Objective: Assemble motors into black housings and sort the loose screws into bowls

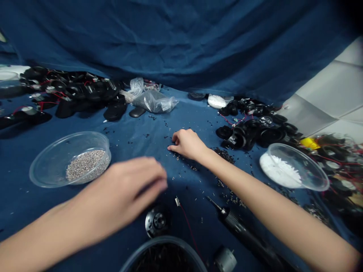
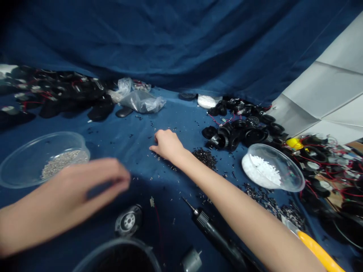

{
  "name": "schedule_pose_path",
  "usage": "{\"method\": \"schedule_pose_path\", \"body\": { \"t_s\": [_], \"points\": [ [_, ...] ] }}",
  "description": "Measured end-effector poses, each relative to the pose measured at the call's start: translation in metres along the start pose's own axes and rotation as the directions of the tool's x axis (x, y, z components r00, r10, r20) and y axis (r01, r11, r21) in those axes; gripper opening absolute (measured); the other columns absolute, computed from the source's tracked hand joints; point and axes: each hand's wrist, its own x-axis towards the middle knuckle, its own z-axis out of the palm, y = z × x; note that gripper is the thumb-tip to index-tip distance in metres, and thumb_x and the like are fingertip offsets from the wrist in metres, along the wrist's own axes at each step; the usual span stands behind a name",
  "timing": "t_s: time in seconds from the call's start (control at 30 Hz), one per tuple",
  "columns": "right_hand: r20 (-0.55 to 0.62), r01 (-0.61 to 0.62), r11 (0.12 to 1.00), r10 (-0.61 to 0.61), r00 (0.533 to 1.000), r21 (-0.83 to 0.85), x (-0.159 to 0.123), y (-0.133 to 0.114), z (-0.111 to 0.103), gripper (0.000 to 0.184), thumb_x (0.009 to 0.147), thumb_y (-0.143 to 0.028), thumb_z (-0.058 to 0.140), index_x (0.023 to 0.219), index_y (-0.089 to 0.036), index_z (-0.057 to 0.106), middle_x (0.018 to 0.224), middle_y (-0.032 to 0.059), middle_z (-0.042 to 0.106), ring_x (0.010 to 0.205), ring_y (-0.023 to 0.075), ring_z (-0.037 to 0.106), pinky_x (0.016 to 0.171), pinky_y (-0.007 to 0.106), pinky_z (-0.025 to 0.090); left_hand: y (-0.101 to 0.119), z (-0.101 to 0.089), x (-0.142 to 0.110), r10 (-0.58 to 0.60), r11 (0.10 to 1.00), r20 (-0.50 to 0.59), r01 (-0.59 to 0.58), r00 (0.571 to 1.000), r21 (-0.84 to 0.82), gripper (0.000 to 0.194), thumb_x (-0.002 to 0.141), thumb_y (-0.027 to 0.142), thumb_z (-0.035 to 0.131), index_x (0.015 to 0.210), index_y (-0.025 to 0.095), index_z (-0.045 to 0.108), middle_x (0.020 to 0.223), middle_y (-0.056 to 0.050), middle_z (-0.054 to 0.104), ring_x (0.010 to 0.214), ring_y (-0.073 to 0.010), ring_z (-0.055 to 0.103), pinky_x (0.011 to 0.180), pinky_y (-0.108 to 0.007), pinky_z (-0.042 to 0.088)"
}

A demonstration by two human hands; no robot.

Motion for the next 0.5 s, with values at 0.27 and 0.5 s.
{"method": "schedule_pose_path", "body": {
  "t_s": [0.27, 0.5],
  "points": [
    [0.098, 0.056, 0.992, -0.046, 0.994, -0.109, 0.015, -0.019, 0.000, 0.014, 0.081, -0.008, 0.061, 0.090, -0.015, 0.070, 0.089, 0.0092, 0.071, 0.086, 0.0229, 0.066, 0.074, 0.031, 0.048, -0.089, 0.016, 0.091, -0.383, 0.775, -0.125, 0.392, 0.915, 0.496, 0.024, 0.091, 0.018, 0.049, 0.108, 0.006, 0.059, 0.100, -0.019, 0.063, 0.091, -0.0357, 0.066, 0.074, -0.043, 0.055],
    [0.144, 0.112, 0.983, -0.091, 0.985, -0.147, 0.015, -0.026, 0.003, 0.024, 0.078, -0.002, 0.052, 0.094, -0.010, 0.069, 0.092, 0.0154, 0.071, 0.085, 0.0249, 0.066, 0.072, 0.032, 0.047, -0.095, 0.024, 0.115, -0.406, 0.772, -0.074, 0.385, 0.911, 0.506, 0.028, 0.085, 0.002, 0.038, 0.102, 0.003, 0.060, 0.098, -0.023, 0.065, 0.093, -0.0375, 0.067, 0.076, -0.044, 0.054]
  ]
}}
